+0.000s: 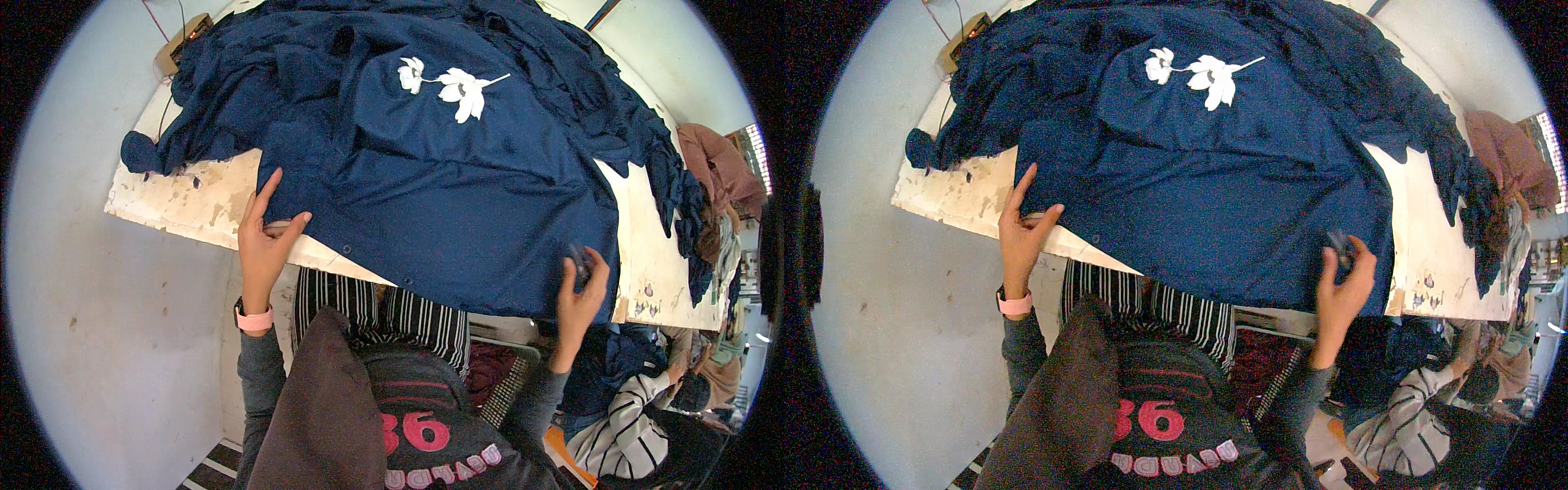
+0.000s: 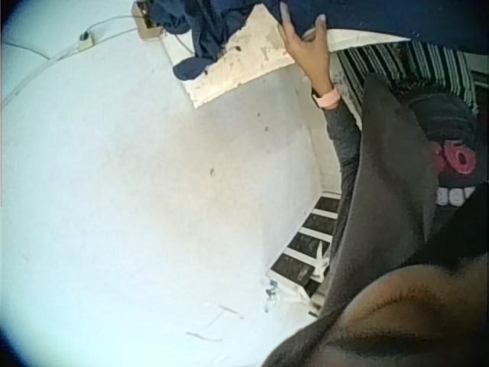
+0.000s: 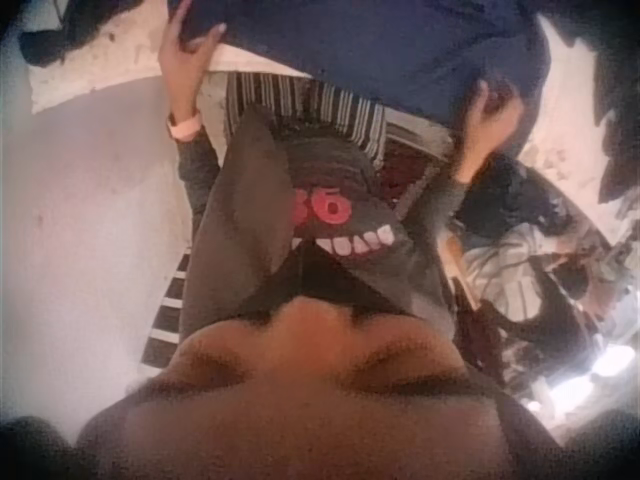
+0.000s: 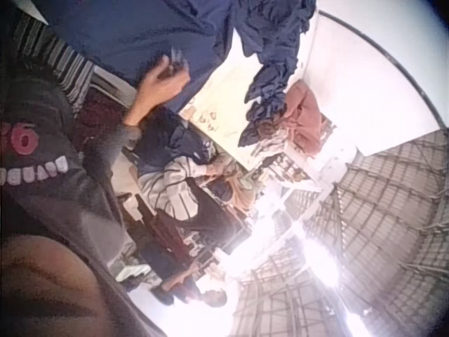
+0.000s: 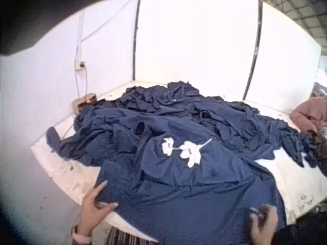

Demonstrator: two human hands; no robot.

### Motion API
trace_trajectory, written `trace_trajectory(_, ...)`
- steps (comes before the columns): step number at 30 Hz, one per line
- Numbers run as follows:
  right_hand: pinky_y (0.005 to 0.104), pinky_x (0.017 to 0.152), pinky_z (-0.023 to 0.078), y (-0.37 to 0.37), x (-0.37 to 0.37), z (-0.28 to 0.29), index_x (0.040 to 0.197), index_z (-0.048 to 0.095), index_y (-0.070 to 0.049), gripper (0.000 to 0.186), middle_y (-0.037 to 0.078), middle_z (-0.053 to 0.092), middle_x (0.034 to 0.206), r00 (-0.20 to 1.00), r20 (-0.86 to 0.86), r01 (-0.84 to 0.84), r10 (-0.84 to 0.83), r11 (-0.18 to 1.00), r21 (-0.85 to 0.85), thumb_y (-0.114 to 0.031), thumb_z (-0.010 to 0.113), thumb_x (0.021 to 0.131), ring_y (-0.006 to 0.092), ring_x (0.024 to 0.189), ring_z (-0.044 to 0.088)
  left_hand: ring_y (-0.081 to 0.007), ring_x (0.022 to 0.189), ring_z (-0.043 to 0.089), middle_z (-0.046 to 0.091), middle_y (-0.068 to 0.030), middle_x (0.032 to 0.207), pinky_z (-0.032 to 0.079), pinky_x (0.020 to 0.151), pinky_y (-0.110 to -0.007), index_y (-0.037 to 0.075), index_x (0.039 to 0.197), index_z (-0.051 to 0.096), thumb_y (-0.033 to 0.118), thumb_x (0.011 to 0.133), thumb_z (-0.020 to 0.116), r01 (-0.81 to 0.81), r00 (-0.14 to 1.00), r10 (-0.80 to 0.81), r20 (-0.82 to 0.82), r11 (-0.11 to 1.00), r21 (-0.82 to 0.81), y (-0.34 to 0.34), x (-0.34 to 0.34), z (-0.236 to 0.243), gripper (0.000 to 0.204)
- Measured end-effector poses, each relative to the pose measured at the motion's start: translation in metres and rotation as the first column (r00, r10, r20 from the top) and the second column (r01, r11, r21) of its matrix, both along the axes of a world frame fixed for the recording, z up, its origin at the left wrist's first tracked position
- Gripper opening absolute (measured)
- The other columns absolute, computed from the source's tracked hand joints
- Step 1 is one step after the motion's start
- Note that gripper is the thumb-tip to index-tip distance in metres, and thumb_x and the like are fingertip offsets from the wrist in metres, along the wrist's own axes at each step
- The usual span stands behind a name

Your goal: The person uses a small blade to trim loose threads and excess fabric from the edges and seams of several garments. The person handles a maroon shirt and multiple navy blue shirts, cutting threads and smoothing the fabric after each cut.

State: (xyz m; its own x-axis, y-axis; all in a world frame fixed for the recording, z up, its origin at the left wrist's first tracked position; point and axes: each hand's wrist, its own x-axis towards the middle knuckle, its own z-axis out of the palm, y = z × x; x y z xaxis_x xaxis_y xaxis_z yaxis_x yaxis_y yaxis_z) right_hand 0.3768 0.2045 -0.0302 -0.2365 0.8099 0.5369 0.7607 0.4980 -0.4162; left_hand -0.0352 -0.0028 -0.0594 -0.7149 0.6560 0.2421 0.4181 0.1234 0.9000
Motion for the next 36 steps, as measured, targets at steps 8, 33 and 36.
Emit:
trace_trajectory(8,0.0493,0.082,0.049,0.13,0.007,-0.04,0.118,0.058,0.003,0.028,0.025,0.06,0.105,0.964,0.225,-0.154,0.143,0.987,0.035,-0.017,0.062,0.099,0.0447,0.096,0.06,-0.0185,0.091,0.063,0.063,-0.0158,0.12,0.051,0.066,-0.025,0.011,0.147,0.056,0.004,0.084,0.08,-0.155,0.912,0.15,-0.382,0.988,0.017,0.005,-0.009,-0.001,0.068)
trace_trajectory(33,0.0442,0.072,0.045,-0.038,-0.183,0.023,0.103,0.063,-0.004,0.027,0.013,0.058,0.094,0.758,0.044,-0.63,0.651,0.748,-0.209,-0.025,0.074,0.089,0.0346,0.082,0.06,-0.0284,0.123,0.062,0.063,-0.0191,0.136,0.046,0.107,-0.036,0.012,0.147,0.056,0.008,0.081,0.082,-0.14,0.958,0.139,-0.249,0.99,0.013,-0.014,-0.064,0.003,0.071)
trace_trajectory(36,0.0422,0.069,0.047,-0.038,-0.203,0.008,0.1,0.064,-0.004,0.025,0.011,0.059,0.095,0.77,0.084,-0.619,0.633,0.772,-0.144,-0.024,0.074,0.09,0.0335,0.077,0.061,-0.0276,0.123,0.062,0.064,-0.018,0.135,0.046,0.106,-0.035,0.012,0.147,0.056,0.007,0.081,0.082,-0.134,0.958,0.136,-0.251,0.991,0.023,-0.015,-0.065,0.002,0.072)
